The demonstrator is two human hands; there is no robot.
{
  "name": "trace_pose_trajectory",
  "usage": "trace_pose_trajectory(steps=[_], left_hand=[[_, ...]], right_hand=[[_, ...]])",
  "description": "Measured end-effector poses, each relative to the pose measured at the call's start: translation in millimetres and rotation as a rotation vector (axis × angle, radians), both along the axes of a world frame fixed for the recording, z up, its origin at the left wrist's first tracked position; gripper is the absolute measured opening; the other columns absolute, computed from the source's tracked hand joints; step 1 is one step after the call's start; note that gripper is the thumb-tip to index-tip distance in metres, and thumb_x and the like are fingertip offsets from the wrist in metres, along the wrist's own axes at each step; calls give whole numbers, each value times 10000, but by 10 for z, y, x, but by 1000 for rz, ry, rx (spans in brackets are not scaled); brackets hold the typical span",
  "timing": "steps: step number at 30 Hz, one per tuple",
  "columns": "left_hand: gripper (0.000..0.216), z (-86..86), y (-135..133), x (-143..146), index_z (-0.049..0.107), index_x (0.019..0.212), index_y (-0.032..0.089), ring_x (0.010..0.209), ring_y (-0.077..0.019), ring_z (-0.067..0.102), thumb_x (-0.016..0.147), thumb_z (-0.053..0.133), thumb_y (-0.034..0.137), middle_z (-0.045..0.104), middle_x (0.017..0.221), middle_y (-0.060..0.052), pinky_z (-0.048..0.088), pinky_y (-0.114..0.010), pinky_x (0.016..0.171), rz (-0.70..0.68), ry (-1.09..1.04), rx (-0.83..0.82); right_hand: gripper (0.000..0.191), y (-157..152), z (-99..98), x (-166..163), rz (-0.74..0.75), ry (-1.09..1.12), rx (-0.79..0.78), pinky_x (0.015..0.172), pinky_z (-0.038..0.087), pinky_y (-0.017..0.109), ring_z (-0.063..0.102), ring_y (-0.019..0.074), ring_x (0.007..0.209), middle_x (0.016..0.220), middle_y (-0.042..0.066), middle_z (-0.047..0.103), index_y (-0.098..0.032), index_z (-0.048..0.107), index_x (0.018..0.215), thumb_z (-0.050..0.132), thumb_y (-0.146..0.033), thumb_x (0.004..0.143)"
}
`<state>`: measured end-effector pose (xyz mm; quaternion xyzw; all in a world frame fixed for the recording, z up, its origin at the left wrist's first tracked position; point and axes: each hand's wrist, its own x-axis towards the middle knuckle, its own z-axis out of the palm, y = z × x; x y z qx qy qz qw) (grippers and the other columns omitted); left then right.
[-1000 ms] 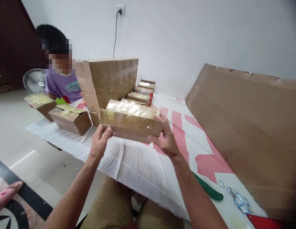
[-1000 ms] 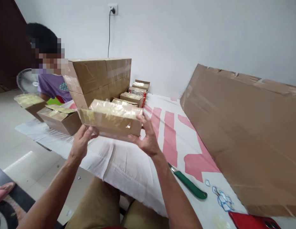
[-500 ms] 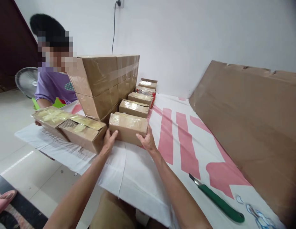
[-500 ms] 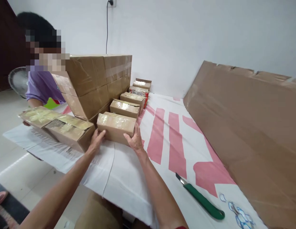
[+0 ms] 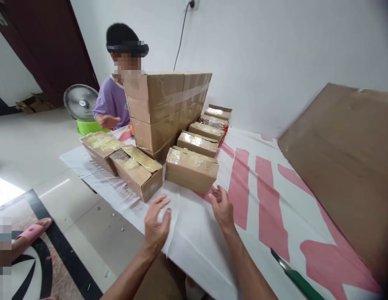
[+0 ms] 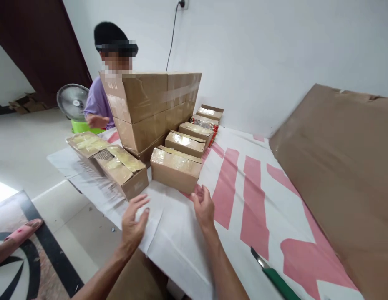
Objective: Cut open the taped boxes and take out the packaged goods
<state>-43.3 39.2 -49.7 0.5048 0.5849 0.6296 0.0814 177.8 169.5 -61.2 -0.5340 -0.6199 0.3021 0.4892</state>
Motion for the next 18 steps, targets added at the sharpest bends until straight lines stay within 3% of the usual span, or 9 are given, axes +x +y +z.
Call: trace_pose_trajectory(steps=[3, 5, 8, 11, 13, 15, 18], left_hand=[[310, 57, -101, -386, 660, 1204, 232, 1253, -269, 618, 901, 647, 292, 662, 1270, -110, 456, -488, 1146, 348, -158, 34], [445, 87, -5, -599, 589, 1305, 215, 1326, -281, 572, 883, 660, 336, 602, 1378, -132, 423, -489, 1174, 460, -340, 23], [526, 128, 204, -713, 519, 1373, 190, 1408, -288, 521, 893, 624, 380, 548, 1476, -170, 382, -472, 1211, 366, -554, -2], [524, 160, 281, -639, 499, 1392, 178, 1431, -287, 513, 942, 559, 440, 530, 1514, -189, 391, -451, 1208, 238, -622, -31], [546, 163, 234, -580, 481, 1417, 175, 1395, -282, 552, 970, 520, 487, 567, 1475, -191, 417, -447, 1186, 207, -614, -67], [559, 157, 141, -564, 479, 1425, 176, 1354, -276, 586, 979, 504, 511, 611, 1413, -181, 430, -443, 1172, 231, -574, -88], [526, 165, -10, -620, 498, 1419, 201, 1395, -268, 540, 980, 509, 492, 583, 1441, -152, 392, -430, 1200, 377, -460, -30]], right_hand=[[415, -250, 78, -148, 33, -89, 44, 903, 601, 539, 730, 320, 1027, 1108, 142, 770, -201, 673, 1218, 618, -480, 915], [468, -350, 165, -451, 194, -148, 123, 972, 581, 531, 680, 332, 1187, 1268, 142, 726, -228, 646, 1306, 659, -449, 894], [907, -338, 336, -1122, 447, -236, 191, 1195, 409, 579, 433, 374, 1486, 1602, 168, 465, -238, 413, 1562, 805, -440, 770], [1251, -213, 499, -1756, 524, -297, 130, 1241, 300, 635, 246, 427, 1572, 1707, 222, 224, -200, 205, 1644, 903, -456, 638], [1265, -148, 562, -2006, 503, -297, 105, 1233, 298, 643, 233, 447, 1569, 1698, 262, 187, -163, 187, 1638, 904, -434, 633], [1192, -142, 578, -2057, 466, -277, 132, 1242, 293, 617, 260, 442, 1555, 1666, 278, 224, -137, 226, 1617, 885, -377, 653], [1129, -255, 540, -1746, 481, -247, 206, 1256, 287, 591, 308, 413, 1534, 1624, 231, 311, -189, 276, 1599, 870, -311, 647]])
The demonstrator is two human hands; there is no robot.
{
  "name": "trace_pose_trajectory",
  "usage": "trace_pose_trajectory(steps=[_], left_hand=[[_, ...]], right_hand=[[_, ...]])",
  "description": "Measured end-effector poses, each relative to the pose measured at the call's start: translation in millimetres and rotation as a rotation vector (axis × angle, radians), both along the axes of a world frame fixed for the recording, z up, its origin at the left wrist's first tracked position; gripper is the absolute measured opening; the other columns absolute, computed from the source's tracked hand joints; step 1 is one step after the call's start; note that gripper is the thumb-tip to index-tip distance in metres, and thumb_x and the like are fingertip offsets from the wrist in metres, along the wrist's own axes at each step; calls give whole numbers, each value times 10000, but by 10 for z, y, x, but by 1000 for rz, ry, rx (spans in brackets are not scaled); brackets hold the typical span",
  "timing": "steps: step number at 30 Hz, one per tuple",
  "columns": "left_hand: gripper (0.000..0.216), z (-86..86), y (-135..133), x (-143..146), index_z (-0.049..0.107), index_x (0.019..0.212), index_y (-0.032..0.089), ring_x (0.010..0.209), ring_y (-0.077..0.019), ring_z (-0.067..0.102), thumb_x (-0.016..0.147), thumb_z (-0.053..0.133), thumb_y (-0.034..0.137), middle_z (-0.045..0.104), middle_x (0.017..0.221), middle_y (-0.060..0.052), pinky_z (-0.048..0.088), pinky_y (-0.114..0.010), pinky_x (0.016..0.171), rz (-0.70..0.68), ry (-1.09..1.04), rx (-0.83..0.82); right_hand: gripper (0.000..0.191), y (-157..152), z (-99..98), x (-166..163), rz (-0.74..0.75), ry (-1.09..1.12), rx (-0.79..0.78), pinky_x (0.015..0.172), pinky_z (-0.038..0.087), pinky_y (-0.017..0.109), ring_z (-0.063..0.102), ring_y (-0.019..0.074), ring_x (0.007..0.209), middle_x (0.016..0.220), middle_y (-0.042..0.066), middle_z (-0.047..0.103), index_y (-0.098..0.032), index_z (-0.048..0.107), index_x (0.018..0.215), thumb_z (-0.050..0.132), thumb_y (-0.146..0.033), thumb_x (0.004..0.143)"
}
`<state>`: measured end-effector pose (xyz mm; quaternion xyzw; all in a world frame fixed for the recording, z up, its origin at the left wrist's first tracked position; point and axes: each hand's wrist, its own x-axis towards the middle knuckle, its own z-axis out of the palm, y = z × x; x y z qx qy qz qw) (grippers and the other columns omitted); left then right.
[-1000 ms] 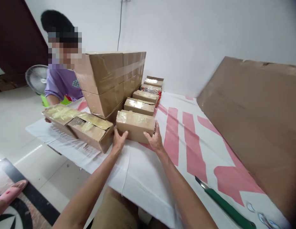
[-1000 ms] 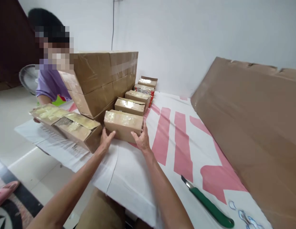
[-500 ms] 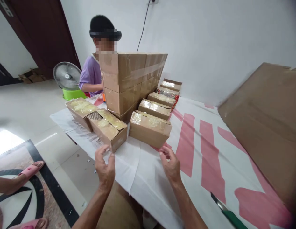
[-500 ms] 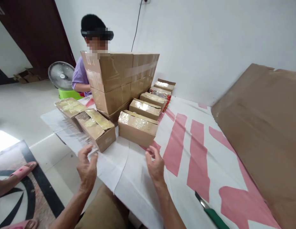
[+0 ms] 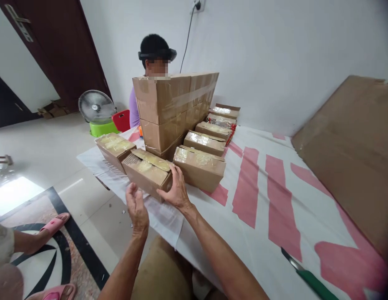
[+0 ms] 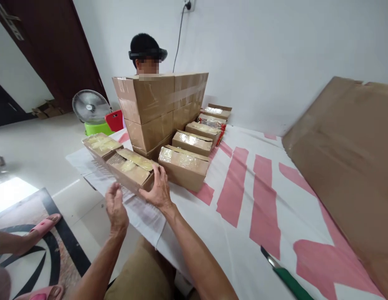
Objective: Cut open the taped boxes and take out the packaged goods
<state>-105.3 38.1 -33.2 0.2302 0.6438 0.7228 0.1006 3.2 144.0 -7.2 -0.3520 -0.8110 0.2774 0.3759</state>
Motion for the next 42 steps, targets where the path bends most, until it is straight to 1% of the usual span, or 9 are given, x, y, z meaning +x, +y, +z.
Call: trace_pose_trajectory(steps=[4, 8, 14, 17, 21, 26, 35, 38, 42], left_hand=[[529, 110, -164, -38, 512, 1439, 218, 1427, -273, 493, 967, 543, 455, 543, 1494, -131, 348, -444, 1227, 88, 102, 35], [485, 299, -274, 213, 596, 1371, 208, 1340, -278, 564, 949, 583, 446, 615, 1419, -126, 383, -458, 1202, -215, 187, -30], [292, 409, -341, 964, 710, 1177, 205, 1329, -267, 572, 927, 619, 325, 627, 1359, -114, 433, -434, 1169, -609, 535, -24], [276, 368, -380, 1164, 708, 1171, 206, 1322, -250, 578, 928, 596, 273, 623, 1341, -114, 452, -417, 1150, -615, 578, -23], [285, 375, -413, 1154, 707, 1187, 220, 1321, -248, 580, 928, 611, 286, 631, 1335, -104, 451, -425, 1154, -596, 554, -52], [274, 471, -331, 1083, 728, 1167, 240, 1366, -269, 543, 923, 616, 298, 583, 1402, -100, 427, -473, 1179, -572, 607, -10], [260, 346, -186, 1148, 742, 1116, 215, 1383, -302, 540, 897, 619, 285, 568, 1447, -134, 442, -507, 1166, -656, 606, -53], [267, 318, -199, 1149, 742, 1113, 203, 1382, -310, 547, 884, 619, 262, 576, 1442, -144, 450, -505, 1160, -665, 577, -38], [276, 305, -206, 1161, 742, 1116, 200, 1373, -303, 558, 877, 609, 233, 586, 1438, -145, 459, -500, 1154, -661, 563, -15]], right_hand=[[1108, -312, -46, 950, 103, 4, -14, 1194, 400, 570, 351, 386, 1520, 1650, 173, 312, -286, 266, 1608, 868, -316, 679], [1099, -720, 55, 1981, 98, -19, -72, 1076, 516, 502, 402, 367, 1496, 1667, 140, 332, -335, 223, 1631, 846, -294, 727], [1134, -1227, 268, 3005, -59, -133, -172, 1180, 430, 518, 460, 333, 1477, 1688, 116, 344, -337, 171, 1660, 861, -399, 762], [918, -1362, 171, 3443, -242, -190, -154, 1121, 489, 525, 550, 329, 1402, 1596, 128, 498, -297, 309, 1622, 763, -509, 853], [466, -1403, -207, 3916, -564, -465, -15, 984, 534, 553, 665, 366, 1192, 1294, 164, 717, -210, 628, 1368, 572, -443, 968], [341, -1380, -597, 4051, -623, -767, 134, 863, 515, 486, 656, 342, 1052, 1148, 159, 722, -197, 698, 1222, 462, -275, 988], [359, -1400, -747, 4108, -694, -804, 253, 865, 545, 504, 686, 353, 999, 1082, 197, 744, -151, 680, 1200, 401, -292, 1024], [381, -1415, -484, 4095, -694, -631, 266, 844, 569, 484, 706, 335, 976, 1065, 177, 753, -181, 671, 1195, 349, -313, 1041], [338, -1422, 311, 3682, -525, -463, 330, 887, 567, 419, 702, 284, 1058, 1170, 127, 736, -231, 614, 1300, 375, -291, 1068]])
